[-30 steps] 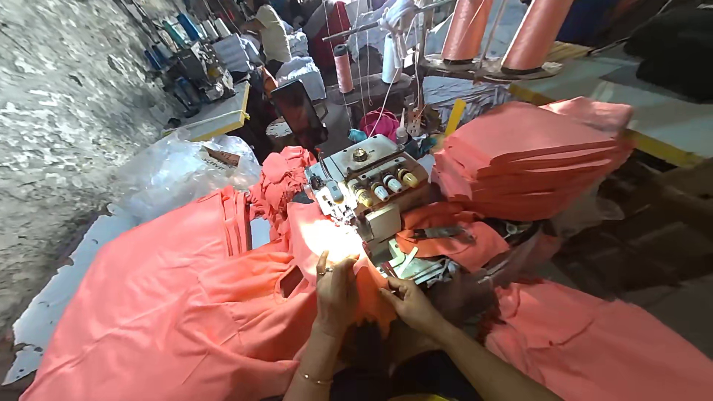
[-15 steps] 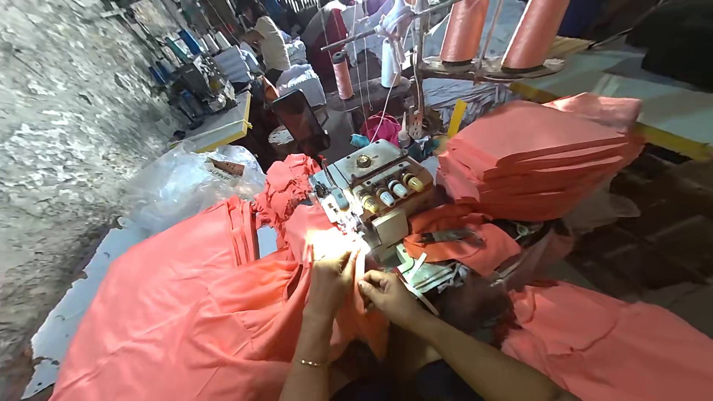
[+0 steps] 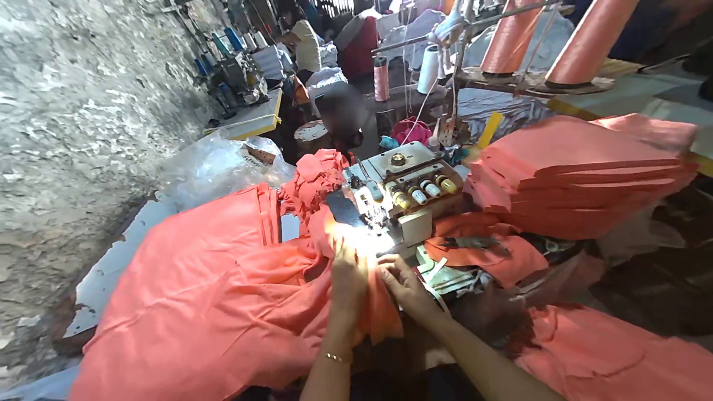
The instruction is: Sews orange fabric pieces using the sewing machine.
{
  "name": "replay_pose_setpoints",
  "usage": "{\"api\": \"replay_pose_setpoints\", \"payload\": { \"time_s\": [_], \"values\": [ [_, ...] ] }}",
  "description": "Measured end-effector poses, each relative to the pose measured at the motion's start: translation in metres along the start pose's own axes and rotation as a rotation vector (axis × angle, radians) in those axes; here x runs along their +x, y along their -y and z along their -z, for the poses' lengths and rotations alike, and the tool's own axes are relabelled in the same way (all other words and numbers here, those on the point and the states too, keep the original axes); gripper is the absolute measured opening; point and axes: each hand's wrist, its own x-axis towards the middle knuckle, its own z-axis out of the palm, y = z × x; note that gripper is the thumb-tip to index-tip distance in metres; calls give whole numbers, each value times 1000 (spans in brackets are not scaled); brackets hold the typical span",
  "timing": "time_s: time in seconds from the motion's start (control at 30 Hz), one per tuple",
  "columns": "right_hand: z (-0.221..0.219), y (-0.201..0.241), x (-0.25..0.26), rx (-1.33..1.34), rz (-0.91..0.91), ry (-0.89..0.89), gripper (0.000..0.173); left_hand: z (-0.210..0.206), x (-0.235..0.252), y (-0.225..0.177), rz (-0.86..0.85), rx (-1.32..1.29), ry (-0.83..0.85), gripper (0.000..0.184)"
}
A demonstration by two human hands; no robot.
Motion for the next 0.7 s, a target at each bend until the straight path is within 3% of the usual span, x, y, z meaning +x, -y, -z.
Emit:
{"api": "replay_pose_setpoints", "payload": {
  "time_s": [0.1,0.17,0.27,0.33,0.4,0.43,0.5,0.57,0.63,0.7],
  "values": [
    [2,16,6,165,-100,137,34,-2,-44,-18,-81,59,5,25],
    [9,16,13,94,-113,189,32,-9,-64,-19,-193,44,-47,21],
    [21,-1,24,-126,-142,-8,40,-24,-77,6,-302,-147,-152,18],
    [32,-4,31,-242,-157,-136,40,-25,-79,20,-94,-274,-171,21],
    [37,-3,33,-230,-177,-224,39,-17,-75,24,309,-456,-159,36],
    [36,-3,29,-152,-159,-241,39,-14,-71,26,498,-582,-160,44],
    [31,3,12,153,-85,-150,35,-4,-61,27,768,-872,-149,45],
    [21,2,-4,355,-71,-4,26,18,-60,19,844,-1040,-64,44],
    [12,-10,-10,248,-181,72,13,37,-61,-9,859,-1109,43,39],
    [3,-6,-15,20,-304,225,32,52,-60,-41,820,-1152,172,42]
  ]
}}
